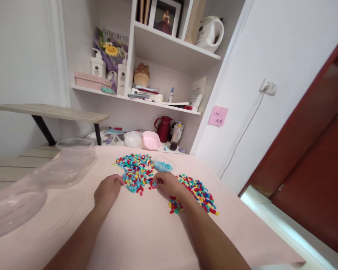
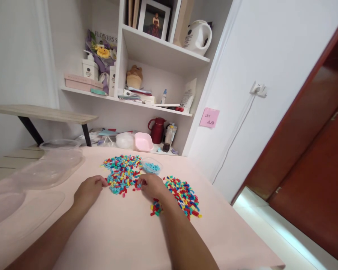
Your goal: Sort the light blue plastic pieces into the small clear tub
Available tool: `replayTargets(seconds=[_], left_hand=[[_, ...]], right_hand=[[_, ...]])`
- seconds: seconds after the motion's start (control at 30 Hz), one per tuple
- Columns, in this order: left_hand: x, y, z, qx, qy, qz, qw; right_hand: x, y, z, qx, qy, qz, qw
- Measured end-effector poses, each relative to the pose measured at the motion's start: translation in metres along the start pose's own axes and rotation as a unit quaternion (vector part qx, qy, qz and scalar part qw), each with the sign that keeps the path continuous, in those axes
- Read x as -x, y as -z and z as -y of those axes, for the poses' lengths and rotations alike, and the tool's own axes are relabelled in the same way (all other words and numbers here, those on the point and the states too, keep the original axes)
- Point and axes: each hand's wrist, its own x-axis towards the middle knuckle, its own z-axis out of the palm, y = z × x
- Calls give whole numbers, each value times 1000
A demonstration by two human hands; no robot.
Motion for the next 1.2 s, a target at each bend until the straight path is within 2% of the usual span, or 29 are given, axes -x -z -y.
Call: replayTargets(seconds=[0.2,0.4,0.83,0.93,1.03,1.1,1.2], left_hand=[[3,2,-3,3,2,-2,1000],[2,0,-1,-4,1,-8,1000],[-1,-2,3,-22,-8,-6,1000],[-2,-2,3,-17,-17,-6,1000],[-3,-2,4,-12,-7,-2,1000],[-4,-2,4,-3,-7,0,1000],[-4,-1,4,6,-20,-2,1000]], right_hand=[[3,1,2,-26,5,18,999],[0,-1,-5,-17,39,24,999],[4,3,0,28,53,-16,998],[4,10,-1,-12,60,-79,995],[-1,19,-5,-40,47,-237,970],[-6,24,-11,-15,4,-320,947],[-10,25,-24,51,-80,-337,937]])
